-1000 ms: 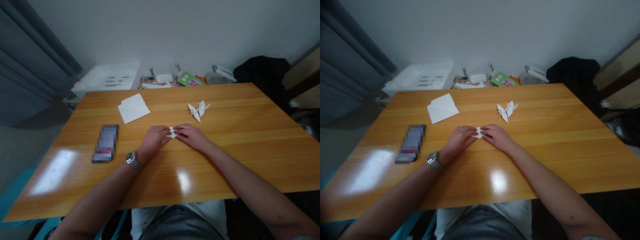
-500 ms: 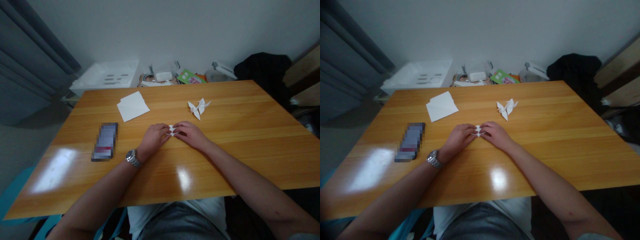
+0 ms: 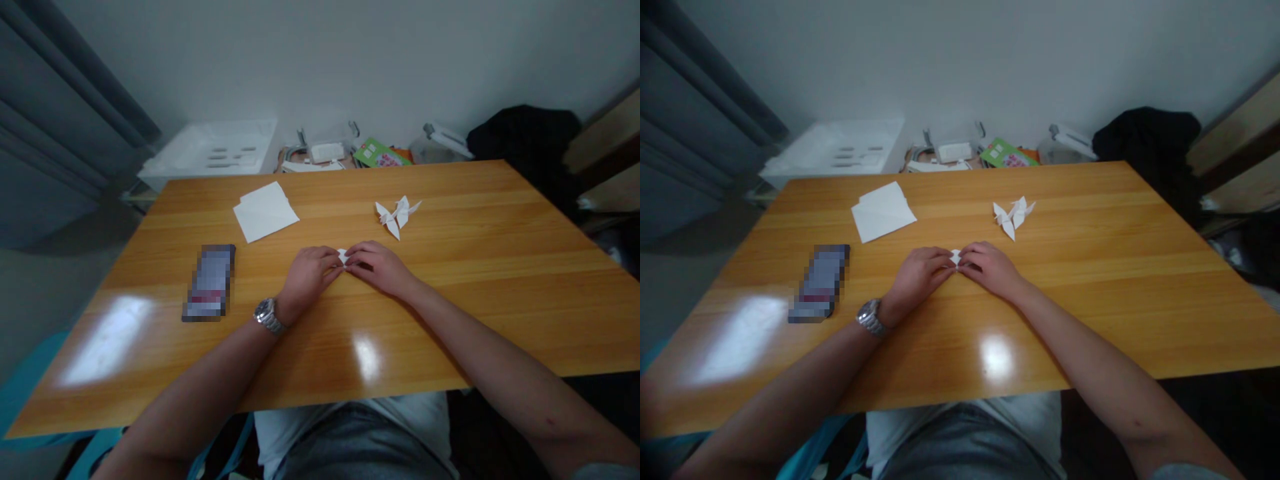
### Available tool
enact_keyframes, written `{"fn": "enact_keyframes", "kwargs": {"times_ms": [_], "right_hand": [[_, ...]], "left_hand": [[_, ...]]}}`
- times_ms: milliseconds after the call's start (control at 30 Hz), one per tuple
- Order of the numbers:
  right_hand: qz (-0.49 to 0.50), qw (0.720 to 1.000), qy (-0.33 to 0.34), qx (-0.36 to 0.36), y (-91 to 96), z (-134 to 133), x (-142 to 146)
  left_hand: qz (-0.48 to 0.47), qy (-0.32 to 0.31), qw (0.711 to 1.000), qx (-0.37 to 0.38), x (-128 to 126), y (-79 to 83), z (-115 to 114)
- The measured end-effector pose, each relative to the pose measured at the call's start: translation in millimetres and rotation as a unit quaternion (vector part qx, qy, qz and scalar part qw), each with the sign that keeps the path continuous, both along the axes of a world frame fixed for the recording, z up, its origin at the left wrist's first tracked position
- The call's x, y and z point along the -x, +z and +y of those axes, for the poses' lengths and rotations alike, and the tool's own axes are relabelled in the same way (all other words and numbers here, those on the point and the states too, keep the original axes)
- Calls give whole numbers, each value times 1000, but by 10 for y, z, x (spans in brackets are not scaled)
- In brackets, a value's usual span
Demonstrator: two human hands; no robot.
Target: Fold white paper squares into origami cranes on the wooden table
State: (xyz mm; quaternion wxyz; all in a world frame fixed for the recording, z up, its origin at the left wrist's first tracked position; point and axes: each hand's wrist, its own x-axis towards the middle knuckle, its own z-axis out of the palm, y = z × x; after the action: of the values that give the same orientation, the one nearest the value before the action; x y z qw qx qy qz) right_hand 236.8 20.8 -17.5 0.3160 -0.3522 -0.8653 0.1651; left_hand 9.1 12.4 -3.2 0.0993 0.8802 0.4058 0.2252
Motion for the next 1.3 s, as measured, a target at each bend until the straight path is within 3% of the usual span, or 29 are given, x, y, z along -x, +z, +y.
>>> {"fn": "enact_keyframes", "kwargs": {"times_ms": [633, 867, 1033, 1300], "right_hand": [[37, 995, -39, 78, 77, -33, 18], [31, 998, 8, 52, 49, -8, -13], [31, 998, -17, 51, 97, -38, 3], [128, 978, -111, 122, 132, -108, 5]], "left_hand": [[-40, 0, 998, 50, 87, -17, 60], [-54, 28, 996, 67, 83, 14, 45], [-89, 46, 992, 74, 73, 38, 26], [-232, 69, 964, 113, 42, 14, -17]]}}
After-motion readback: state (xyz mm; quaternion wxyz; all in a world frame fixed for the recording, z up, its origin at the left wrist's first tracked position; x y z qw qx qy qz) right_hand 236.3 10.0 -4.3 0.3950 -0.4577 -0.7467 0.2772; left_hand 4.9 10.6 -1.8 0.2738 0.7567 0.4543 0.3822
